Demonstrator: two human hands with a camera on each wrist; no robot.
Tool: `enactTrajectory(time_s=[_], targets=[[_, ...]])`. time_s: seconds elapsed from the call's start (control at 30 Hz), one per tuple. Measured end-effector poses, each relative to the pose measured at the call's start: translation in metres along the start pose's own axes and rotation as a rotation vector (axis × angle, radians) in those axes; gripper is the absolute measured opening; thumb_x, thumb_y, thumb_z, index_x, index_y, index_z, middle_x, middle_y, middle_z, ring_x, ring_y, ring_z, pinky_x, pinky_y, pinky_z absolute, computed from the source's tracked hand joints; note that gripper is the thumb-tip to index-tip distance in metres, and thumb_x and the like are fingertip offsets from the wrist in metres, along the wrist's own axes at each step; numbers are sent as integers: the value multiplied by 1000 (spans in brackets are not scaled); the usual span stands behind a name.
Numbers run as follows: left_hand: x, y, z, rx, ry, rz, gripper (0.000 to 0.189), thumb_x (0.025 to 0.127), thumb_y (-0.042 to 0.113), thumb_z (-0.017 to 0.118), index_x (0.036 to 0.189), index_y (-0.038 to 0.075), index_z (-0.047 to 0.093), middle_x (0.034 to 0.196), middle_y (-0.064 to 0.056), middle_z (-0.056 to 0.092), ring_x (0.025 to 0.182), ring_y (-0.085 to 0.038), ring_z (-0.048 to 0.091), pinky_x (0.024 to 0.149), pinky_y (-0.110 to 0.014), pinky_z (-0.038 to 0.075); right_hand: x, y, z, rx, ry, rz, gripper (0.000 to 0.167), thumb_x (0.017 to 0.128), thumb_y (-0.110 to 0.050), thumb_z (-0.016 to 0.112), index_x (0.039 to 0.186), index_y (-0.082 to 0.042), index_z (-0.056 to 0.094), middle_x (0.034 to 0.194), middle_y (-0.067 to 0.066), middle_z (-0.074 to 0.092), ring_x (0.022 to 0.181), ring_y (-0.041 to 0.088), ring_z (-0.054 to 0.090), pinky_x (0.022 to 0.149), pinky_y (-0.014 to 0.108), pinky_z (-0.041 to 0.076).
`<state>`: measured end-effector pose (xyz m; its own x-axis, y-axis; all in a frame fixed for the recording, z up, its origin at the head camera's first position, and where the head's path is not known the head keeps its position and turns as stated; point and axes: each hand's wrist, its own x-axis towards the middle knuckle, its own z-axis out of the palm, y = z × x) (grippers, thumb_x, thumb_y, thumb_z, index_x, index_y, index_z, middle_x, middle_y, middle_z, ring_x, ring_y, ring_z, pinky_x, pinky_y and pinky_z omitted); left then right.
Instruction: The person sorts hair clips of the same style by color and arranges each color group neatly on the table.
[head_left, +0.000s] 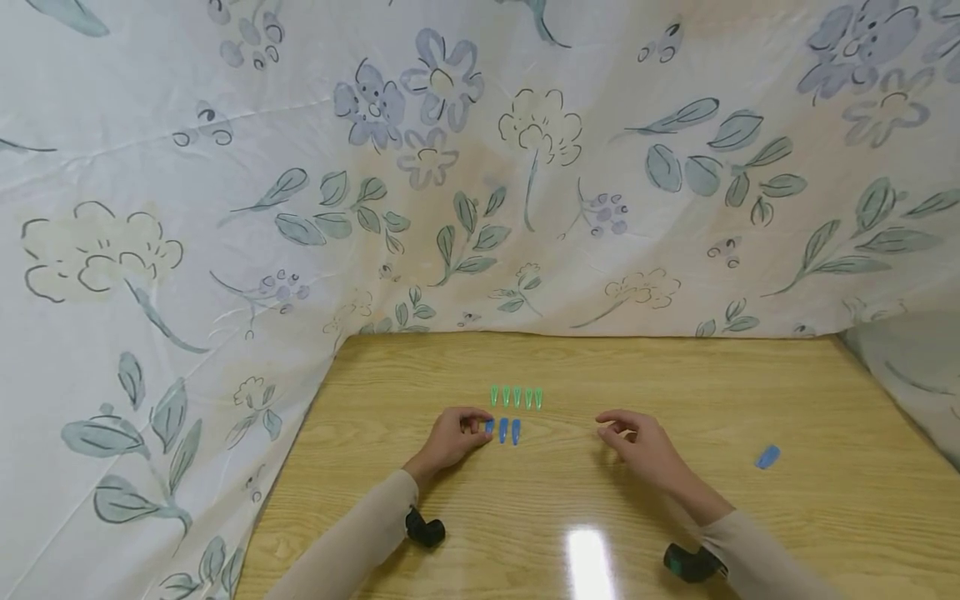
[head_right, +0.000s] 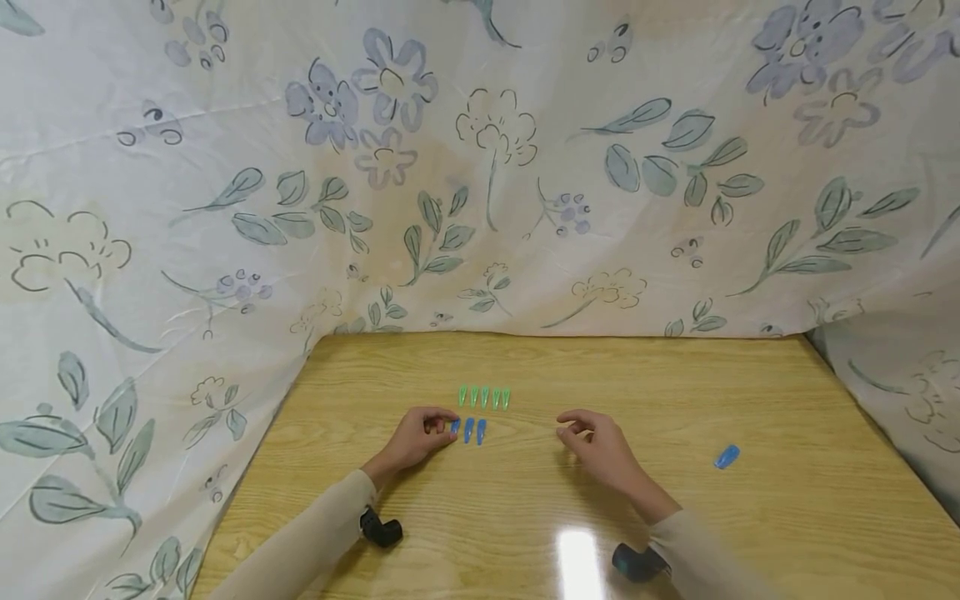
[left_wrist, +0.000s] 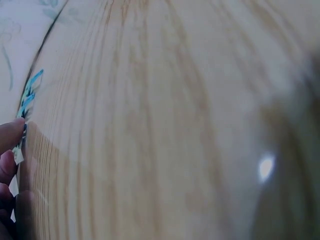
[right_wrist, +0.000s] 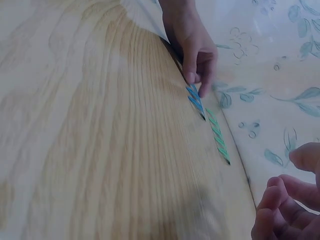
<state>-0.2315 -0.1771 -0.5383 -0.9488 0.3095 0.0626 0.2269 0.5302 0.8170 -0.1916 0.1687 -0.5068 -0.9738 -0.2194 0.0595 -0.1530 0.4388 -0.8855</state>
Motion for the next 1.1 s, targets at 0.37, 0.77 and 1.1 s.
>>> enactTrajectory(time_s=[0.37,0.77,1.1], targets=[[4,-1,-2,8,5,-9,23,91,13,76,112,7,76,77,-2,59,62,-6,44,59,-20,37,-13,16,-32,-18,40,-24,33,102,-16,61,126,7,64,98,21,70,54,14,57,51,28,48],[4,-1,-3,9,5,-15,23,90,14,77,112,7,76,78,-3,62,62,-5,46,58,-19,39,-32,49,-61,-64,92,-4,34,103,-16,59,128,7,63,102,23,71,64,6,64,53,28,52],[4,-3,-3,1,-7,-8,23,90,14,77,112,6,76,78,-4,61,62,-6,45,57,-19,37,-52,64,-92,-111,114,49,38,105,-19,55,132,9,58,102,17,71,65,8,64,55,27,52]])
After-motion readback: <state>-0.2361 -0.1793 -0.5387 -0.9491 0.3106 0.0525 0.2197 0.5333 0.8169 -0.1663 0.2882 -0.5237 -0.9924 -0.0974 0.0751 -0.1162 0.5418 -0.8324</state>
